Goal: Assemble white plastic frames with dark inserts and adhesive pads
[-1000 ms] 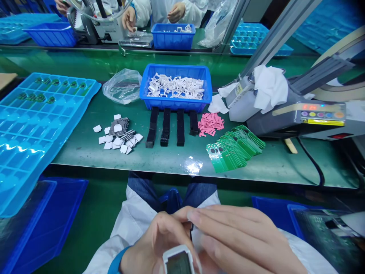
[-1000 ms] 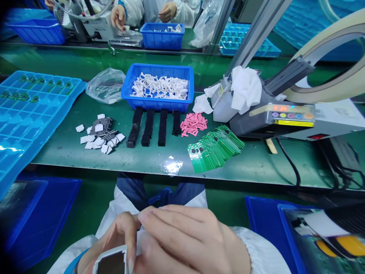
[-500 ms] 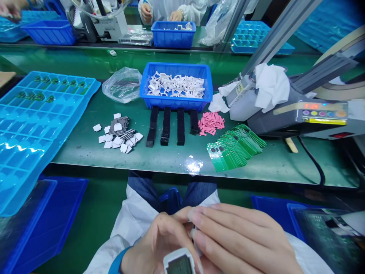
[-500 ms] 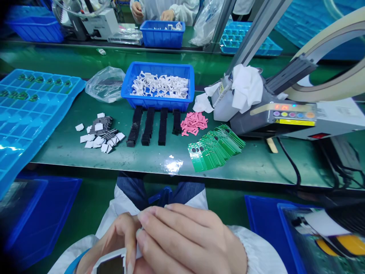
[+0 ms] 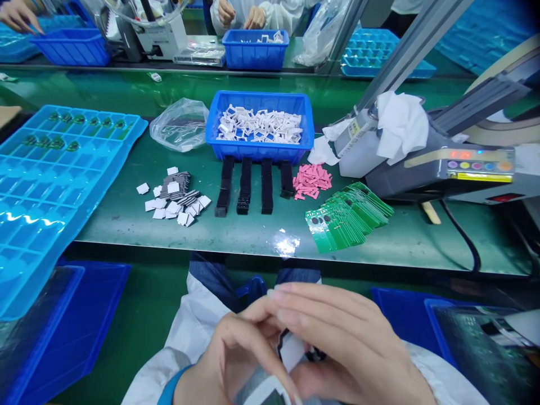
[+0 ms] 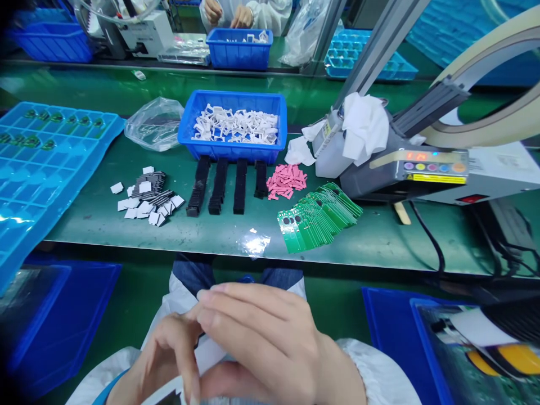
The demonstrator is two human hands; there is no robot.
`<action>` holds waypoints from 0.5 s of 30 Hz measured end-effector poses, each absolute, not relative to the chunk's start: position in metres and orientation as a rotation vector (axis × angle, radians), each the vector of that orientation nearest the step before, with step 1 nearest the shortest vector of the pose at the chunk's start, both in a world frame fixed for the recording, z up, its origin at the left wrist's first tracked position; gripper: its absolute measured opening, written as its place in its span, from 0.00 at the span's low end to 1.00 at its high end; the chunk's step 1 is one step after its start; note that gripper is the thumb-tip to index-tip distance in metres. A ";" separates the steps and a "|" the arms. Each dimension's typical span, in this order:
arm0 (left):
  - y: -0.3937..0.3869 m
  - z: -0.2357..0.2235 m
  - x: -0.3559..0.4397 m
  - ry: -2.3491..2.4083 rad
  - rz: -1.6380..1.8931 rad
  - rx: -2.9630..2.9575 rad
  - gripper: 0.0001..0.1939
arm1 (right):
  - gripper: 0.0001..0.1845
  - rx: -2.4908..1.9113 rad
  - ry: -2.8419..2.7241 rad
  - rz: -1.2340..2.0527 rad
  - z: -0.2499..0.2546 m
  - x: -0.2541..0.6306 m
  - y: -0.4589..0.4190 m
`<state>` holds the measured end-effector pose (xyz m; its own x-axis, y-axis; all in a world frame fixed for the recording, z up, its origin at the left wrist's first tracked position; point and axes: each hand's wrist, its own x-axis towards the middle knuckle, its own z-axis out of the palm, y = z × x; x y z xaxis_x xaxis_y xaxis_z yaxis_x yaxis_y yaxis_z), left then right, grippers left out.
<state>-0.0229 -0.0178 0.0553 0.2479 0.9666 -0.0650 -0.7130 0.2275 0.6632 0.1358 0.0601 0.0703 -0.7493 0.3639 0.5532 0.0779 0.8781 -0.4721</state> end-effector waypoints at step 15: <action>-0.025 0.054 -0.019 0.608 1.299 0.612 0.11 | 0.16 -0.420 -2.199 0.566 0.065 0.127 0.052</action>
